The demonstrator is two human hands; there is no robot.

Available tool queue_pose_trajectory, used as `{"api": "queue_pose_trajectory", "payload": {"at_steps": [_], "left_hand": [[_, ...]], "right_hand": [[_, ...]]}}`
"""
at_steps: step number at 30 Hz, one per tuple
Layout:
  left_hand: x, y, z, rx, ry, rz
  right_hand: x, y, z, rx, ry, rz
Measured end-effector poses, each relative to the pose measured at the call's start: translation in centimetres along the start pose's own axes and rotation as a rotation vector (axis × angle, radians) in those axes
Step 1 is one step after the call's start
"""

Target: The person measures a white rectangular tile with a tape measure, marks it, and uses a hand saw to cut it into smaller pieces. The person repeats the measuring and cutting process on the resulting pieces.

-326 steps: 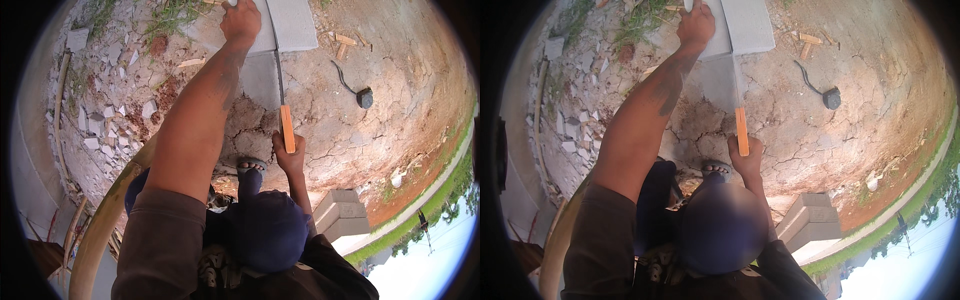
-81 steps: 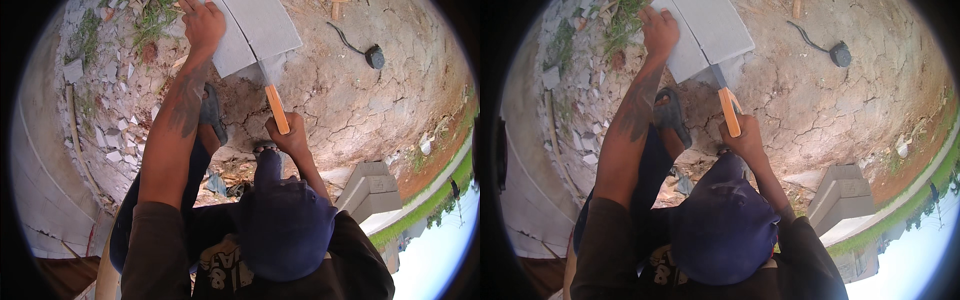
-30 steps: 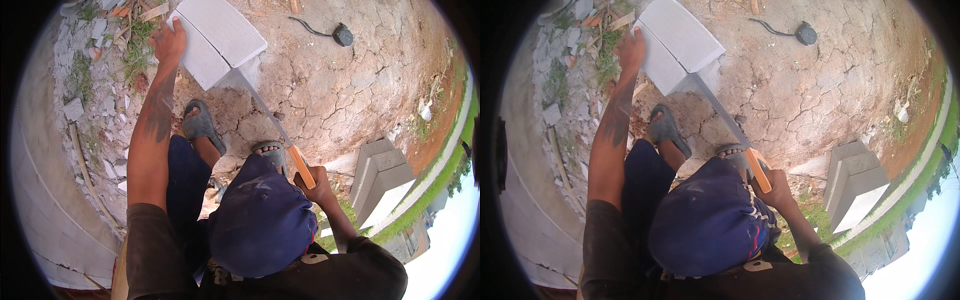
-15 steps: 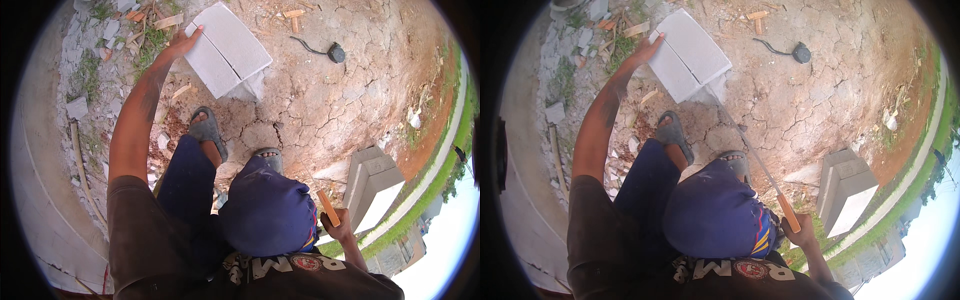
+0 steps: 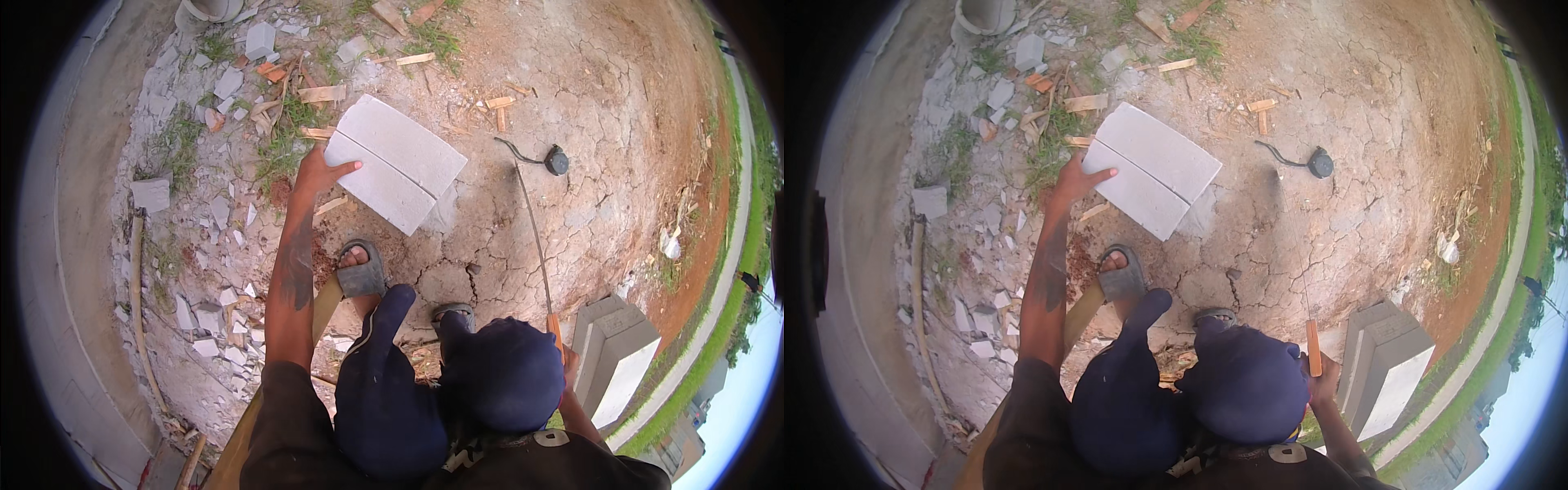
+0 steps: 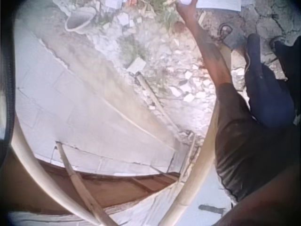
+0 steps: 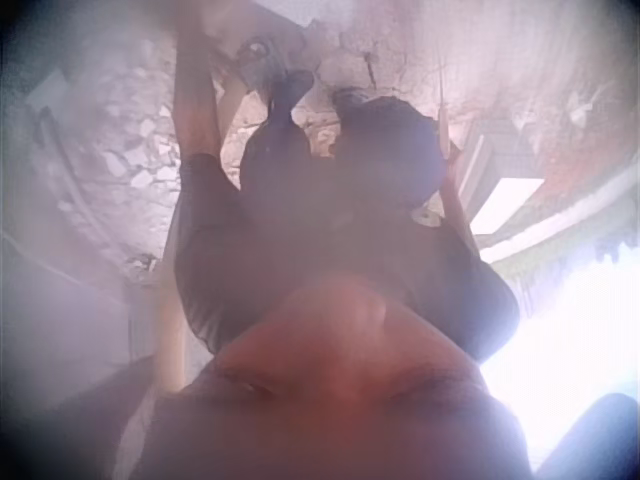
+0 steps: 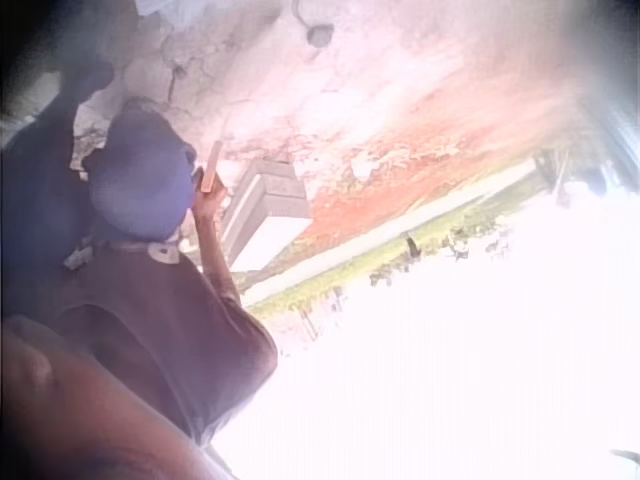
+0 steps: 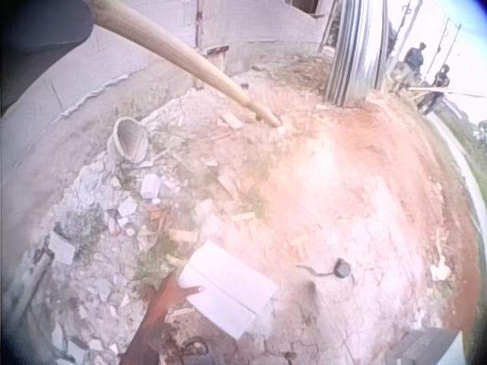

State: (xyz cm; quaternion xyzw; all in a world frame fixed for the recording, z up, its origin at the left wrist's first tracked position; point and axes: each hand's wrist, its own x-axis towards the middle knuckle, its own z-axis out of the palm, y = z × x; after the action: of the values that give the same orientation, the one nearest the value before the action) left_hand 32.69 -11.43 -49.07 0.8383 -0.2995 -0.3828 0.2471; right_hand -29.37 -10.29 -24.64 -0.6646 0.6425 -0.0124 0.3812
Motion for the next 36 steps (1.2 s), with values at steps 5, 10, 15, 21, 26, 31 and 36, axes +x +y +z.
{"api": "queue_pose_trajectory", "payload": {"at_steps": [5, 10, 15, 21, 26, 31, 36], "left_hand": [[-1.8, 0.2, 1.4, -1.076, 0.399, -0.264], [-5.0, -2.5, 8.9, -1.259, 0.303, -0.194], [-7.6, -0.1, 11.9, -1.178, 0.213, -0.149], [-7.4, -1.7, 13.8, -1.219, 0.154, -0.275], [-6.5, -0.8, 12.9, -1.39, 0.098, -0.301], [-6.8, 0.7, 11.5, -1.289, 0.106, -0.24], [-5.4, 4.0, 10.0, -1.208, 0.12, -0.17]], "right_hand": [[-0.5, 0.6, 1.0, -0.016, 0.046, 0.004], [3.2, -3.8, 3.2, -0.141, 0.082, -0.097], [16.7, -6.1, 10.8, 0.031, 0.186, -0.489], [29.6, -10.8, 19.4, 0.147, 0.214, -0.604], [30.4, -15.9, 21.1, 0.289, 0.103, -0.392], [30.7, -15.5, 21.8, 0.274, 0.057, -0.209], [30.0, -14.1, 21.0, 0.337, 0.082, -0.142]]}}
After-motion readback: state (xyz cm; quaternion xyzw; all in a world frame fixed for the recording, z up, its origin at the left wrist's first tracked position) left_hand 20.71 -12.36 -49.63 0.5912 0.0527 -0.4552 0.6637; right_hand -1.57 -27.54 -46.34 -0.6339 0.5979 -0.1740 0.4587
